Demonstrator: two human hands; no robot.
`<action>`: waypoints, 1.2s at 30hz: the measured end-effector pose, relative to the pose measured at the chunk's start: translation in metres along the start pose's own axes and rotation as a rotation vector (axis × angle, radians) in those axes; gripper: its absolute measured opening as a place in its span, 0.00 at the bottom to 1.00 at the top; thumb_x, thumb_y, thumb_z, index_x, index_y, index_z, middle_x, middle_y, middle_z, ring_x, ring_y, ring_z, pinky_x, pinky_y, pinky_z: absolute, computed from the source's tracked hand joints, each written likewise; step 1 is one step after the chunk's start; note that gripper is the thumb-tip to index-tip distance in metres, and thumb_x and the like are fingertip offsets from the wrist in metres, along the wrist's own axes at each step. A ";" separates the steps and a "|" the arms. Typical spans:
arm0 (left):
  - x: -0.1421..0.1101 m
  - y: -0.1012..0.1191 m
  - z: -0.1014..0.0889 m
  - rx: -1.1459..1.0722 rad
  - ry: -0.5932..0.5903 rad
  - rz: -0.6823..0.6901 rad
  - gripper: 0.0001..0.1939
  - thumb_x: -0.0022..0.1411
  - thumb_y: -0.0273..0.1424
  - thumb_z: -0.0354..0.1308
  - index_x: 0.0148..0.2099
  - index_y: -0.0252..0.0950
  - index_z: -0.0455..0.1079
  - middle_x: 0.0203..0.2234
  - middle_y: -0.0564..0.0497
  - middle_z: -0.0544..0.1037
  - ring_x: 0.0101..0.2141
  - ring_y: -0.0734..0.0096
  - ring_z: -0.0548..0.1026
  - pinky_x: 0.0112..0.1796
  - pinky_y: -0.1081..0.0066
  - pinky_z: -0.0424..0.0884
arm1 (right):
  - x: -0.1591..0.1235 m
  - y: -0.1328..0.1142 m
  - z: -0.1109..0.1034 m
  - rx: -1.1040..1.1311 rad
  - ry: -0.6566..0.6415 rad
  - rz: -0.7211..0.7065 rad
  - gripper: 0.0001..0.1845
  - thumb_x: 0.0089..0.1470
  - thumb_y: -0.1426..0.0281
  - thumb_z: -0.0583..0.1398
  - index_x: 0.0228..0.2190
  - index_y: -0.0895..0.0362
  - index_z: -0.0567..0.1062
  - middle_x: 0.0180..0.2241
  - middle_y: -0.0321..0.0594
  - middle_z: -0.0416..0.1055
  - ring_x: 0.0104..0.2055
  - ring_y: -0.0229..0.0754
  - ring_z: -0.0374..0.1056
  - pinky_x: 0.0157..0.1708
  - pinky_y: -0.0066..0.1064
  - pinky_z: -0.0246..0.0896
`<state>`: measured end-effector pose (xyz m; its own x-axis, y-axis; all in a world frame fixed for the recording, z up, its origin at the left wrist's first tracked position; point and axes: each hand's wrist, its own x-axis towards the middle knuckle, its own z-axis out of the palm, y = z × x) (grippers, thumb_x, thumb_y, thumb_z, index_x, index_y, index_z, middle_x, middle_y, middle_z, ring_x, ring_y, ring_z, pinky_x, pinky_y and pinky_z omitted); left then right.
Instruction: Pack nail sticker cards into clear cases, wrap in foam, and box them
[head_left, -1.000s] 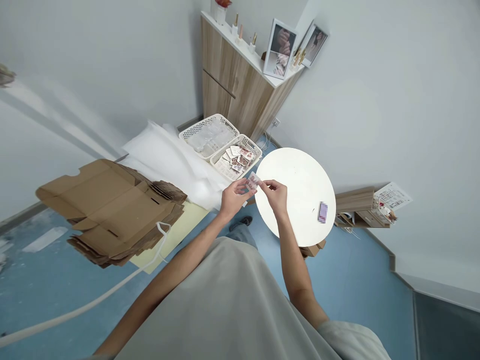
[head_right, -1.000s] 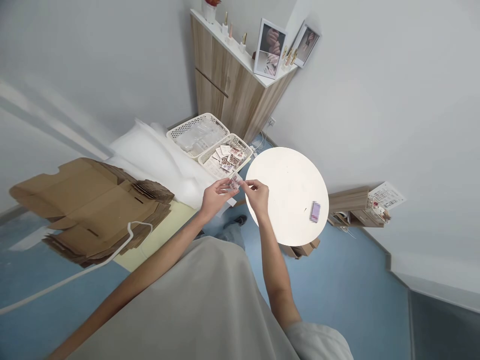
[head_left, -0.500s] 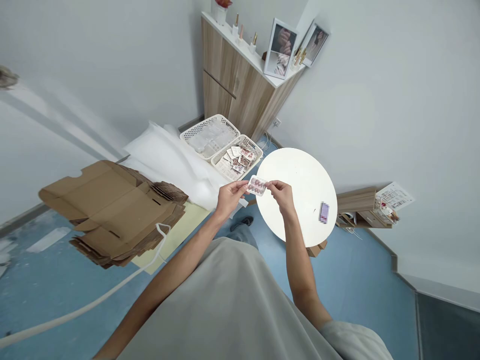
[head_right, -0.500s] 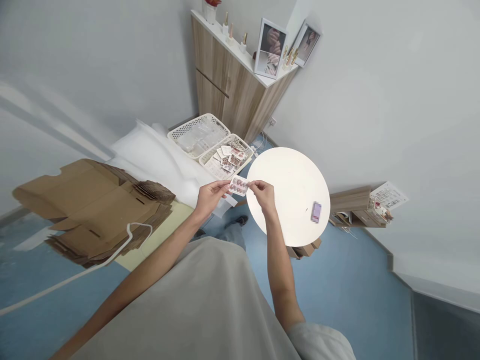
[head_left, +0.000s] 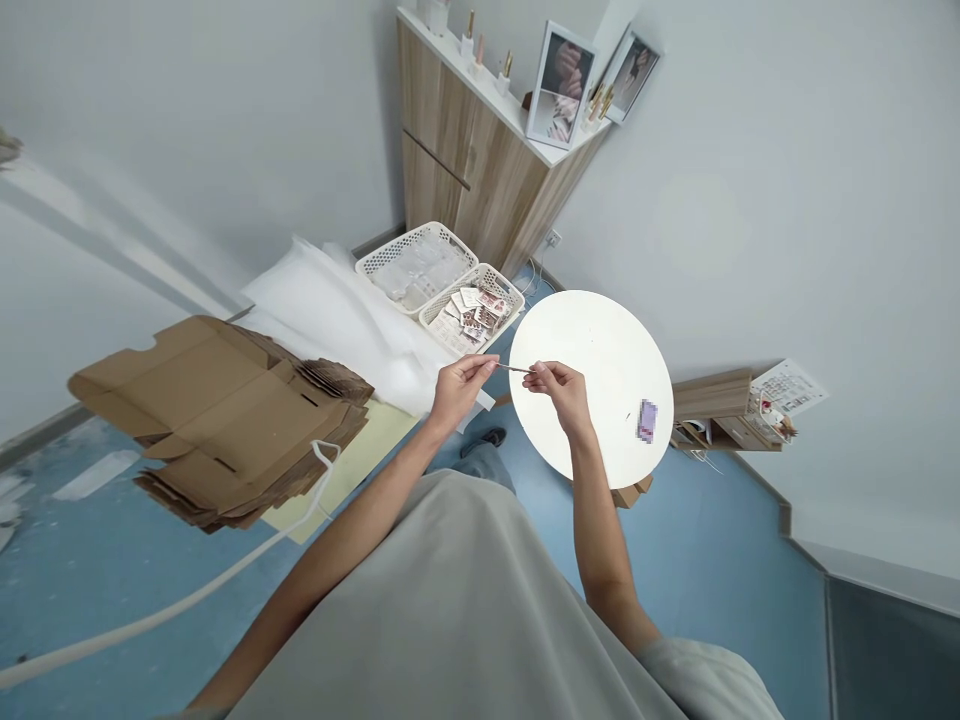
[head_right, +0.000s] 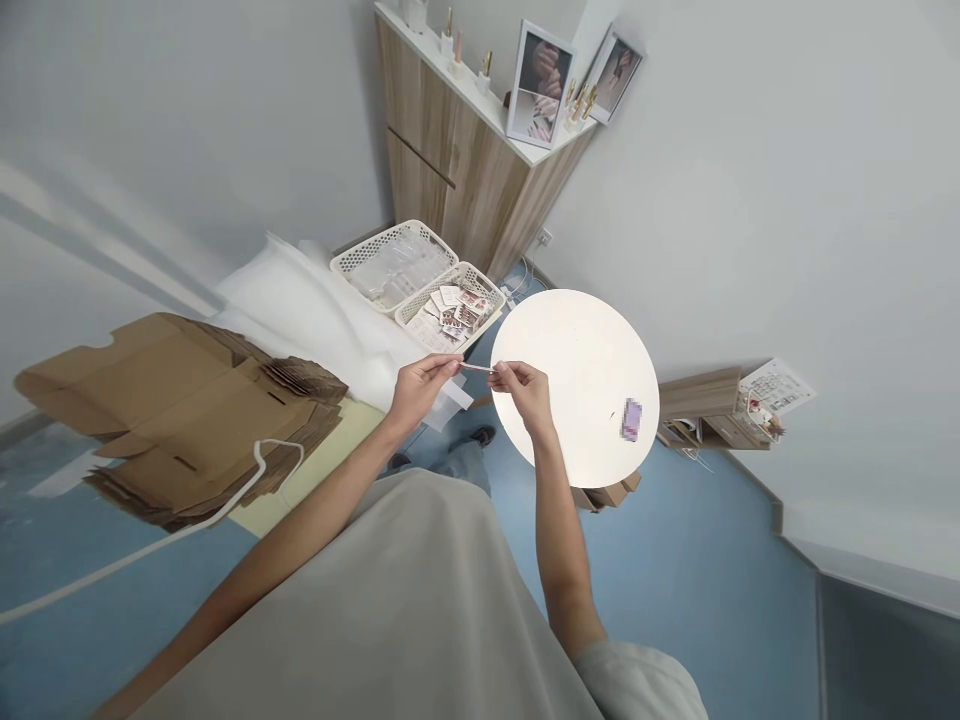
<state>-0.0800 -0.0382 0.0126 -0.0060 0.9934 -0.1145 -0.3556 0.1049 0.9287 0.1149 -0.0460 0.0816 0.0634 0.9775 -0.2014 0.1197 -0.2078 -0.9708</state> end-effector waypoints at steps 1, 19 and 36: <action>0.000 0.002 0.000 -0.006 0.010 -0.005 0.26 0.60 0.52 0.74 0.49 0.36 0.85 0.49 0.42 0.87 0.52 0.51 0.83 0.60 0.53 0.77 | -0.002 0.000 0.000 0.006 -0.007 0.003 0.26 0.51 0.44 0.75 0.36 0.54 0.85 0.34 0.43 0.82 0.39 0.48 0.79 0.44 0.42 0.77; 0.007 0.006 -0.001 -0.232 -0.162 -0.119 0.26 0.51 0.42 0.81 0.51 0.37 0.84 0.52 0.42 0.86 0.59 0.49 0.79 0.64 0.50 0.72 | -0.027 0.030 -0.001 0.005 0.079 -0.080 0.21 0.54 0.50 0.74 0.40 0.53 0.85 0.43 0.43 0.85 0.48 0.51 0.81 0.52 0.45 0.79; -0.005 -0.006 0.018 -0.288 -0.154 -0.226 0.25 0.54 0.49 0.80 0.43 0.35 0.83 0.43 0.44 0.86 0.48 0.58 0.84 0.64 0.50 0.74 | -0.013 0.004 -0.020 -0.105 0.070 -0.086 0.24 0.56 0.45 0.71 0.35 0.54 0.84 0.31 0.41 0.82 0.32 0.44 0.79 0.28 0.32 0.70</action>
<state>-0.0612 -0.0430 0.0138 0.2349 0.9443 -0.2305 -0.5793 0.3264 0.7469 0.1339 -0.0601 0.0824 0.1166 0.9876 -0.1054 0.2304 -0.1301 -0.9643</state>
